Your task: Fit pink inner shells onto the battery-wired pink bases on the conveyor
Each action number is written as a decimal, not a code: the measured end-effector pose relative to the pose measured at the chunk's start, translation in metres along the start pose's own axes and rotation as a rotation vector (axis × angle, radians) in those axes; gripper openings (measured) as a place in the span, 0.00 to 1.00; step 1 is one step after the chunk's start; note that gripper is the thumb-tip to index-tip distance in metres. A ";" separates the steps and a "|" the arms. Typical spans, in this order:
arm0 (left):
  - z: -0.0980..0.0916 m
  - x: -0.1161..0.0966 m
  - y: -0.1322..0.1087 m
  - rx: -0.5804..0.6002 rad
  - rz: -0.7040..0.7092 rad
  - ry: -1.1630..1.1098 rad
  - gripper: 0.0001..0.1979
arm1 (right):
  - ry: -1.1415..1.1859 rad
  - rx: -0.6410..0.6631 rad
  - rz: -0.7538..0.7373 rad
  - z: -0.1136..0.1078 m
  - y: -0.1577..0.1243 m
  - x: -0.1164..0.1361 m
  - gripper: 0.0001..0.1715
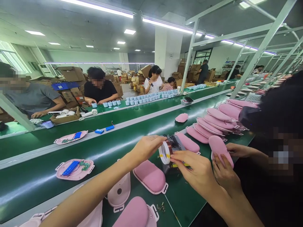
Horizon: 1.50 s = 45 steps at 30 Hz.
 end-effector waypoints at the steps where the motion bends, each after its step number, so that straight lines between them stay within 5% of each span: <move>1: 0.000 0.001 0.000 0.003 0.003 0.014 0.12 | -0.036 -0.024 -0.016 -0.003 0.001 0.002 0.12; 8: 0.010 0.011 0.017 0.016 0.097 0.145 0.12 | -0.308 -0.172 -0.284 -0.022 0.007 0.023 0.13; 20: 0.044 0.088 0.100 -0.001 0.161 0.164 0.14 | -0.491 -0.258 -0.063 -0.031 0.067 -0.049 0.12; 30: 0.108 0.103 0.041 0.034 0.285 0.007 0.13 | -0.455 -0.085 0.132 0.030 0.031 -0.109 0.13; 40: 0.113 0.106 0.026 0.026 0.328 -0.049 0.13 | -0.415 0.047 0.236 0.040 0.029 -0.120 0.12; 45: 0.099 0.113 0.032 -0.067 0.290 -0.009 0.18 | -0.428 -0.037 0.214 0.023 0.042 -0.103 0.13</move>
Point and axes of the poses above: each hand's wrist, its own y-axis towards the middle knuckle, its own z-axis out of the palm, x = y × z, the point moved 9 cm from there along y, towards the middle knuckle, and after that the axes turned 12 degrees about z, right-handed, at the moved point
